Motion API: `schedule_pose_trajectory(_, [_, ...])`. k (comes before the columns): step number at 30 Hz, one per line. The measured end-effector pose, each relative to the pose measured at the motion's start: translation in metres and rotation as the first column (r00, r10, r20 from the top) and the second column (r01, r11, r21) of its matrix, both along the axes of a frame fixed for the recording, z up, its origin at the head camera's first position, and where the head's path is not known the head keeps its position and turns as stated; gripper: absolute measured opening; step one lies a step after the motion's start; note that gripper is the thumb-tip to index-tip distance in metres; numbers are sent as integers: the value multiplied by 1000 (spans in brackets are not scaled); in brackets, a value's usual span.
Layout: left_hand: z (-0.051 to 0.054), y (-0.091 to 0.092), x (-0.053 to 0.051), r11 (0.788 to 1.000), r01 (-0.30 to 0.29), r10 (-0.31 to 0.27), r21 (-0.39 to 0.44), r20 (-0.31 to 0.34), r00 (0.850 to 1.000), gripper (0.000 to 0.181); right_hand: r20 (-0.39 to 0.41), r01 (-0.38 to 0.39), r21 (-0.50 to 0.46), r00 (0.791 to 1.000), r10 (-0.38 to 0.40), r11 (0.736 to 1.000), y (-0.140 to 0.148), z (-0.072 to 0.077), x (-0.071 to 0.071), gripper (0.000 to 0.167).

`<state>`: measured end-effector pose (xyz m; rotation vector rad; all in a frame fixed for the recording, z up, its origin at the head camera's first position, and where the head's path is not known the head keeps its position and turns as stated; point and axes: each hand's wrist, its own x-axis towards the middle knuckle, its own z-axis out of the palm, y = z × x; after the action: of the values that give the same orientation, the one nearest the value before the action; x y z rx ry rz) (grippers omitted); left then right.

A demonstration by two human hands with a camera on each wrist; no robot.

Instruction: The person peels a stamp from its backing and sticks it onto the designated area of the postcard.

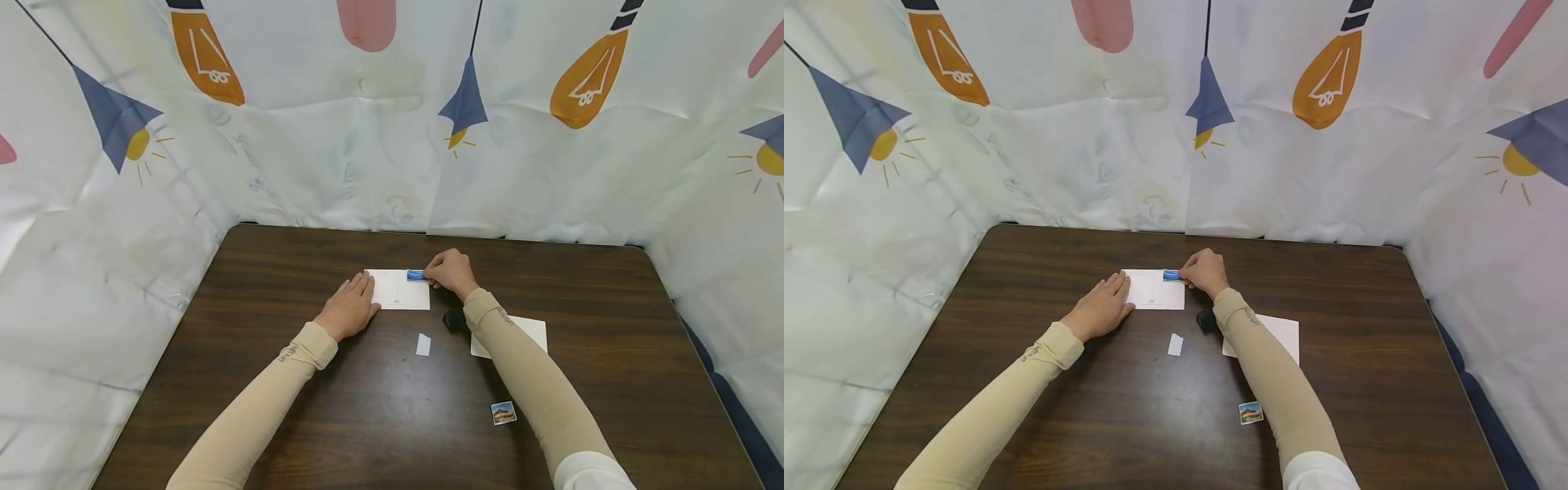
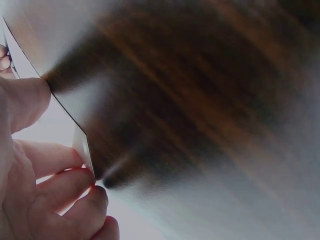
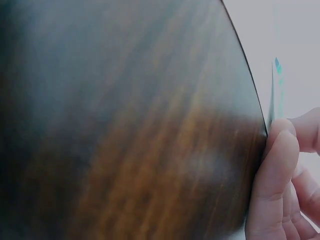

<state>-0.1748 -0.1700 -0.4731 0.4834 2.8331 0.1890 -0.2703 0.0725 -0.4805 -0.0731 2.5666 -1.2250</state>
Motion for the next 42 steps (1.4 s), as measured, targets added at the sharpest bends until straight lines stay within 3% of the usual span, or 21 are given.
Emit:
schedule_pose_trajectory(10, [3, 1, 2, 1000, 3, -2, 23, -34, 999, 63, 23, 1, 13, 1000, -1, 1000, 0, -1, -4, 11])
schedule_pose_trajectory(19, [3, 2, 2, 1000, 2, -2, 11, -14, 1000, 64, 28, 0, 1, 1000, 0, 1000, 6, 0, -4, 16])
schedule_pose_trajectory(23, [1, 1, 1, 1000, 3, -3, 7, -16, 1000, 64, -11, 3, -6, 1000, -3, 1000, 12, 3, -4, 21])
schedule_pose_trajectory(27, [-2, 0, 1, 1000, 13, -12, 25, -38, 999, 63, -114, -15, 26, 993, 18, 1000, 16, 4, -1, 22])
schedule_pose_trajectory(31, [3, -1, 3, 999, 10, -8, 37, -30, 1000, 62, -231, -83, 87, 968, 101, 993, 16, 6, 3, 25])
schedule_pose_trajectory(35, [5, -1, 4, 1000, -3, 3, 18, -5, 1000, 63, -296, -198, 161, 925, 239, 967, 13, 9, 9, 30])
schedule_pose_trajectory(38, [3, -1, 3, 1000, -3, 3, 13, -8, 1000, 63, -286, -292, 216, 894, 346, 932, 9, 9, 12, 36])
schedule_pose_trajectory(42, [2, -1, 2, 1000, 0, 0, 12, -9, 1000, 64, -251, -399, 306, 842, 477, 865, 4, 9, 17, 45])
